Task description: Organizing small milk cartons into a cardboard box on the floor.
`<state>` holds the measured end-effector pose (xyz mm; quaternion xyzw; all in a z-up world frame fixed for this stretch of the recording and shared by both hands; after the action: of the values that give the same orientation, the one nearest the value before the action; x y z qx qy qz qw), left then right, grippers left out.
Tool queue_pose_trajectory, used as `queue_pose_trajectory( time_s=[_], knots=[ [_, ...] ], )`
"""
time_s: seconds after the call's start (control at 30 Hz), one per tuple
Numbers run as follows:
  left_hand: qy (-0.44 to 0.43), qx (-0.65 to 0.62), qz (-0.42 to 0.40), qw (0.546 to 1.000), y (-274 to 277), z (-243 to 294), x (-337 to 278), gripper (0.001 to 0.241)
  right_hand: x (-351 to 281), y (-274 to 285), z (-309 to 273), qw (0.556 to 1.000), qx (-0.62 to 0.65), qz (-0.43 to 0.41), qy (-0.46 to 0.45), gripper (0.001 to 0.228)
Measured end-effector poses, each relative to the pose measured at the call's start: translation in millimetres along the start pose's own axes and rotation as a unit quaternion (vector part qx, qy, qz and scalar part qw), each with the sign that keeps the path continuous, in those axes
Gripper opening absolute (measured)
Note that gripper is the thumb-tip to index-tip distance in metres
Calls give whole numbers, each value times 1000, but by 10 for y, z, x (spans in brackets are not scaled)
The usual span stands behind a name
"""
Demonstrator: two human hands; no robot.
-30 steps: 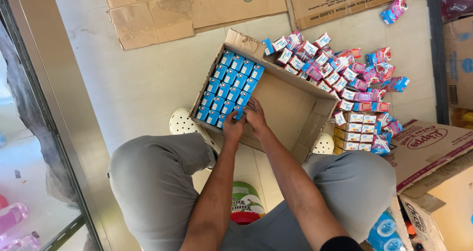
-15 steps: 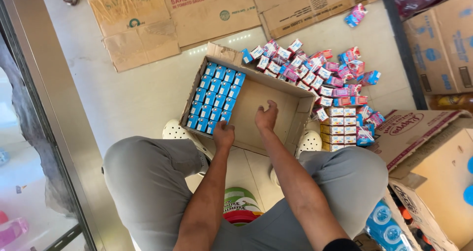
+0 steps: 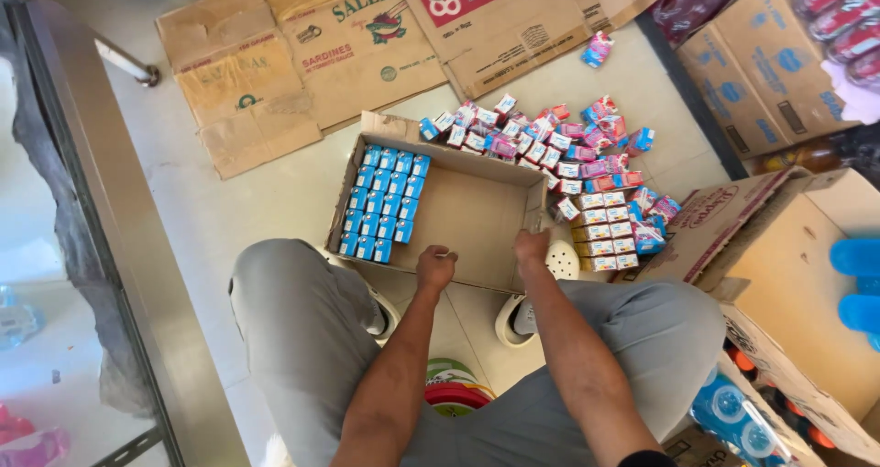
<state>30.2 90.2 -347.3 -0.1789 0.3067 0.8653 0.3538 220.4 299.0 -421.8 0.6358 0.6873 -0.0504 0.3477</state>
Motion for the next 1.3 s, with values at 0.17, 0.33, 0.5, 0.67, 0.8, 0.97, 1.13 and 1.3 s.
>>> queue_pose_trajectory(
  time_s=[0.17, 0.33, 0.5, 0.67, 0.8, 0.97, 1.13, 1.3],
  knots=[
    [1, -15, -15, 1000, -119, -48, -16, 33, -375, 73, -356, 994, -88, -13, 67, 61],
    [-29, -15, 11, 999, -99, 75, 117, 28, -647, 153, -676, 997, -55, -25, 46, 60],
    [-112, -46, 5, 993, -128, 454, 222, 23, -753, 289, -897, 999, 8, -27, -37, 57],
    [-111, -47, -51, 991, -470, 981, 124, 23, -201, 293, -479, 992, 111, 2, -58, 58],
    [-257, -16, -83, 963, -1111, 1303, 273, 22, 135, 265, -123, 971, 217, 63, -75, 58],
    [-285, -1, -156, 946, -1957, 1735, 375, 28, 646, 392, 229, 939, 303, 66, -146, 49],
    [-106, -109, -286, 946, -2642, 1733, 649, 21, 689, 583, 19, 899, 396, 40, -183, 40],
    [-121, 100, -246, 957, -3093, 1255, 1074, 41, 914, 446, 238, 865, 470, 67, -161, 44]
  ],
)
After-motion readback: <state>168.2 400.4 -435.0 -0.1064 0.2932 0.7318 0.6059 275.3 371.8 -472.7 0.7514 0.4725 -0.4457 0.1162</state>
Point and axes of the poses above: each hand's wrist, its own x-axis towards the middle knuckle, its own y-axis out of the back of the hand, z = x × y, the point moved 4 cm from there along x, towards the middle knuckle, and after that the axes turned 2 degrees about -z, right-handed, at the moved point
